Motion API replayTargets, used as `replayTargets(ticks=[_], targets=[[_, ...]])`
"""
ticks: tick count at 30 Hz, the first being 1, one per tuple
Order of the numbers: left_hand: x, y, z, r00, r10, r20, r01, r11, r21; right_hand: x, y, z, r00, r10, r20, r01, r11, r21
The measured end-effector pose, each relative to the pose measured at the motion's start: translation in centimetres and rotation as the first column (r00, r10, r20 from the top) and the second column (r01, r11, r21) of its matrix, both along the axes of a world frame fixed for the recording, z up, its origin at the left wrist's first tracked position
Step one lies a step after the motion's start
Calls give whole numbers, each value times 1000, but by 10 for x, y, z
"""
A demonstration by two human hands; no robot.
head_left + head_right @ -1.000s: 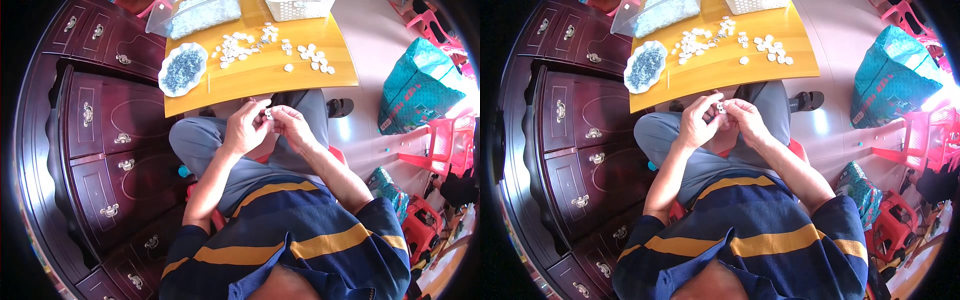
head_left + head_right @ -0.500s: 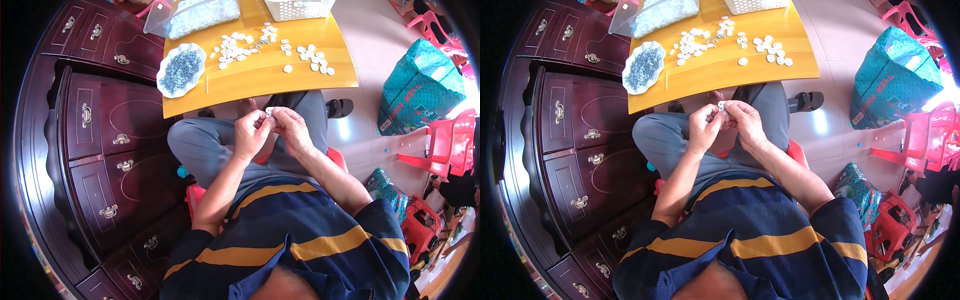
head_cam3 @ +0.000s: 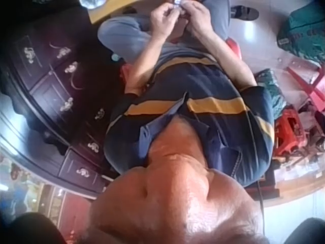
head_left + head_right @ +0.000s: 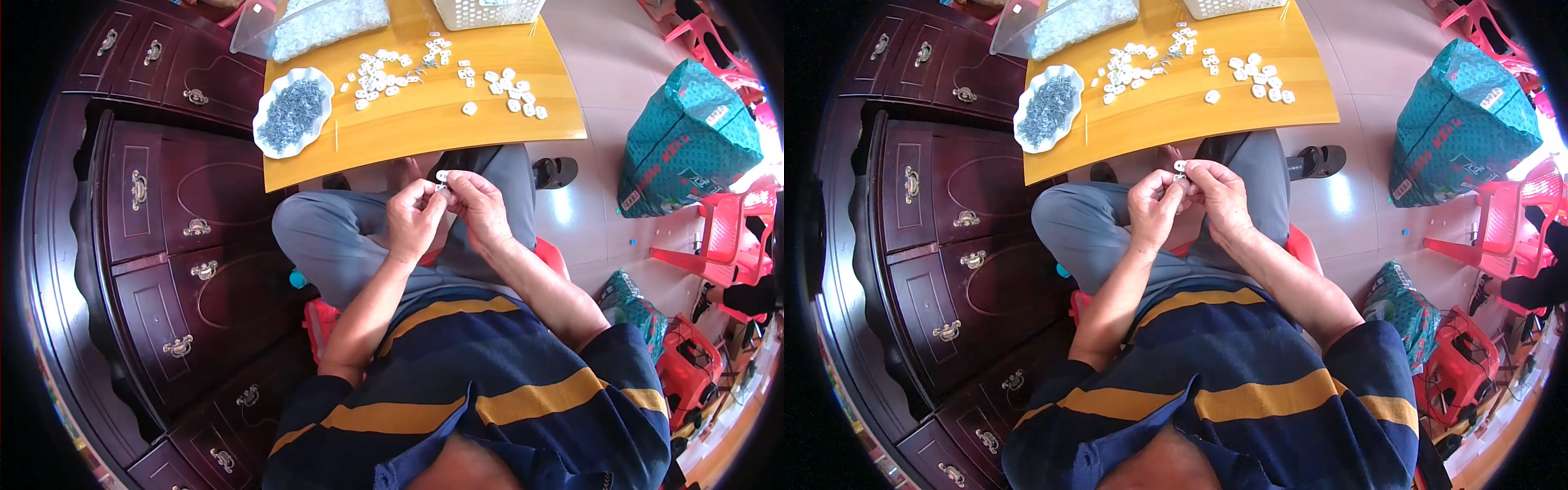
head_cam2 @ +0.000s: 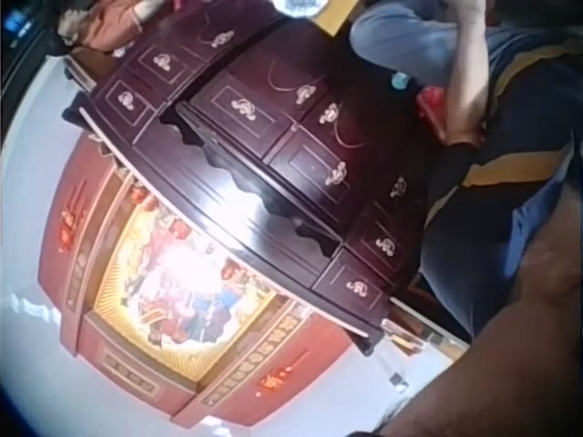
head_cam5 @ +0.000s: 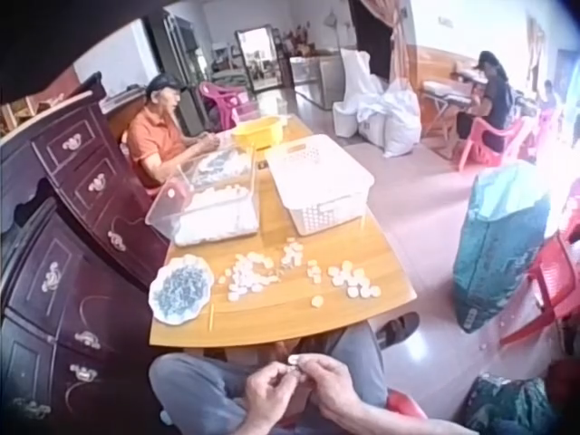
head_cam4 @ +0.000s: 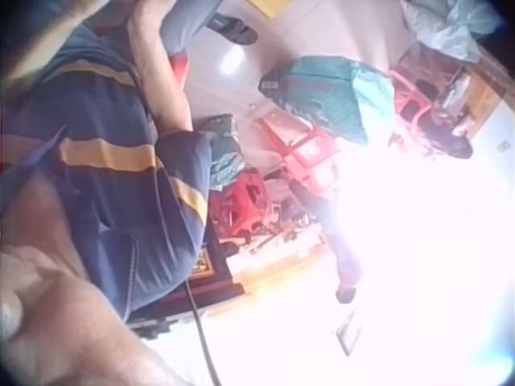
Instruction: The recorder manually joins small white plastic parts with metal fasteners at a table.
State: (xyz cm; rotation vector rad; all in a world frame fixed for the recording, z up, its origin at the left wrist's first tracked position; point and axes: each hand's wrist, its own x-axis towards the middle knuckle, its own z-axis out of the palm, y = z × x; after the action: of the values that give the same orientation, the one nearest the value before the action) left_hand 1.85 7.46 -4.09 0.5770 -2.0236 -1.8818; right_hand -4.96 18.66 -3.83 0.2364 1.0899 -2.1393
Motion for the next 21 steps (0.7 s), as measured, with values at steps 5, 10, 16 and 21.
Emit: replayTargets(ticks=[5, 10, 16, 21], targets=[[1, 3, -4, 999, 2, -42, -2, 1000, 2, 0, -1, 1, 999, -22, 35, 21, 1000, 17], [1, 3, -5, 999, 17, -35, -15, 998, 66, 1, -1, 3, 1000, -11, 24, 11, 1000, 21], [1, 3, -6, 999, 16, -43, -14, 999, 39, 2, -2, 6, 1000, 11, 9, -11, 1000, 29], [0, 5, -5, 998, 20, -62, -16, 998, 64, 3, 1, -2, 999, 37, -7, -37, 999, 22]])
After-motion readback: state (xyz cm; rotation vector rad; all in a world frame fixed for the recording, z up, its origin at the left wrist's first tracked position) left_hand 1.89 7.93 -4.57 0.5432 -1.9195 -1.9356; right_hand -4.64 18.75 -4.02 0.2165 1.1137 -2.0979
